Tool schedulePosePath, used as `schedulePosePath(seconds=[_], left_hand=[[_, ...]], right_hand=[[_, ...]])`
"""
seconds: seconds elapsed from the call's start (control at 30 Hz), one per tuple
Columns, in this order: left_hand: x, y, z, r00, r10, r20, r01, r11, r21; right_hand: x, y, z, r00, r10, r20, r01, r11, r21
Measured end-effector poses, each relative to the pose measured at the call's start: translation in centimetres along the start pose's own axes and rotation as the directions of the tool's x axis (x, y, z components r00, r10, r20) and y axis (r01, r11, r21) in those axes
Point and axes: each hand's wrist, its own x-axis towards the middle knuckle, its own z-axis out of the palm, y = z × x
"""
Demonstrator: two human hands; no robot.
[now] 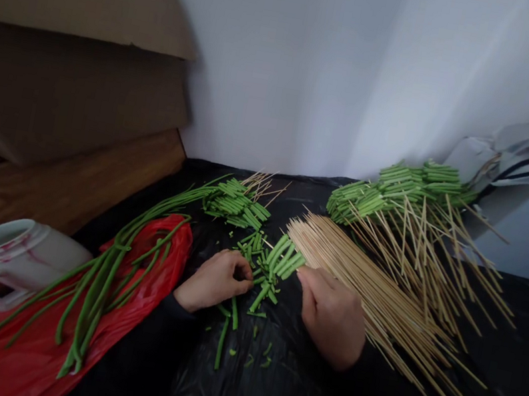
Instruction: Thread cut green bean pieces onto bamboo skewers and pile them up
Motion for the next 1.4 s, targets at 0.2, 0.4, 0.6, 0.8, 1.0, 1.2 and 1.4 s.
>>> schedulePosePath(seconds=[0.2, 0.4, 0.6, 0.8, 1.0, 1.2, 1.4], left_hand=[[0.6, 0.4, -0.8, 0.965, -0.191, -0.182, 0.078, 0.866, -0.494], [0.7, 0.5, -0.7, 0.930, -0.366, 0.033, 0.133, 0.251, -0.959], [0.7, 0.4, -0.6, 0.946, -0.303, 0.117, 0.157, 0.109, -0.982], [0.7, 0.9, -0.4, 0.950, -0.302, 0.083, 0.135, 0.156, -0.978], [0.6, 1.1, -0.2, 0.955, -0.295, 0.029, 0.100, 0.227, -0.969], [0.6, 1.2, -0.1, 0.950, -0.310, 0.019, 0.099, 0.242, -0.965], [0.6, 1.3, -0.1, 0.953, -0.301, 0.036, 0.115, 0.247, -0.962]], right_hand=[[0.0, -0.1, -0.2, 1.000, -0.014, -0.016, 0.015, 0.999, 0.047], [-0.3, -0.4, -0.1, 0.999, -0.033, 0.007, 0.032, 0.997, 0.066], [-0.4, -0.6, 0.0, 0.999, -0.028, 0.037, 0.026, 0.998, 0.062], [-0.4, -0.7, 0.1, 0.998, -0.030, 0.060, 0.027, 0.998, 0.048], [-0.5, -0.4, 0.3, 0.996, -0.020, 0.084, 0.018, 0.999, 0.027], [-0.4, -0.4, 0.2, 0.995, -0.023, 0.101, 0.020, 0.999, 0.029], [-0.5, -0.5, 0.2, 0.995, -0.019, 0.095, 0.017, 1.000, 0.019]])
